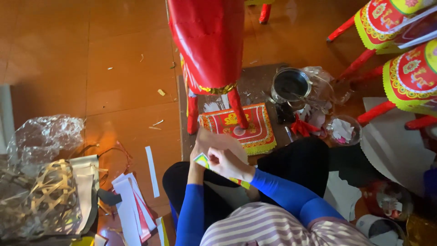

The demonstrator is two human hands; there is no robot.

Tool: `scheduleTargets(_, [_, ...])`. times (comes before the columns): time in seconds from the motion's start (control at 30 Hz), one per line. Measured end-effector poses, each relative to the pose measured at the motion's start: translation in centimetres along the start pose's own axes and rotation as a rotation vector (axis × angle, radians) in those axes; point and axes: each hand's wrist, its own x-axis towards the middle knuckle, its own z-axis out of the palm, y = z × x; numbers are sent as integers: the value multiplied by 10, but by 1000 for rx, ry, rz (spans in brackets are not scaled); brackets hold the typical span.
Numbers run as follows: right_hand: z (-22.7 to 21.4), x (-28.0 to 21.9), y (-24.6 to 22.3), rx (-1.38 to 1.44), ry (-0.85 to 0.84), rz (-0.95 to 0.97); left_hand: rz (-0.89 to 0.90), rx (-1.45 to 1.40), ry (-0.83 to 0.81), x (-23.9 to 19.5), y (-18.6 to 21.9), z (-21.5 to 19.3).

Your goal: Decorating a traditional paper horse model using glue, paper cutouts, and paint.

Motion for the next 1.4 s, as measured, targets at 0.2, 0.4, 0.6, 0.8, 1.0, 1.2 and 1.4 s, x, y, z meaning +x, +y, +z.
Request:
scheduleTargets(0.2, [-39, -8, -19, 292, -22, -128, -743, -1662, -154, 16, -63, -162])
scheduleTargets(0.4, [-144, 4, -44, 327, 212, -126, -687, -2017, 198, 37, -68, -89])
scheduleTargets(0.6, [-213, 60, 11, 422, 325, -18, -691, -2581, 933, 52, -141, -132])
scheduleTargets(0.8, [-227, 138, 59, 737, 331, -38, -614, -2437, 971, 90, -172, -168])
scheduleTargets(1.0, [-225, 171, 54, 672, 409, -111, -529, -2491, 961, 125, -187, -144])
scheduleTargets(1.2, [-236, 183, 29, 409, 388, -104, -461, -2530, 1032, 145, -193, -146])
scheduleTargets(1.4, [-233, 213, 59, 416, 383, -173, -408, -2507, 1024, 170, -196, -149])
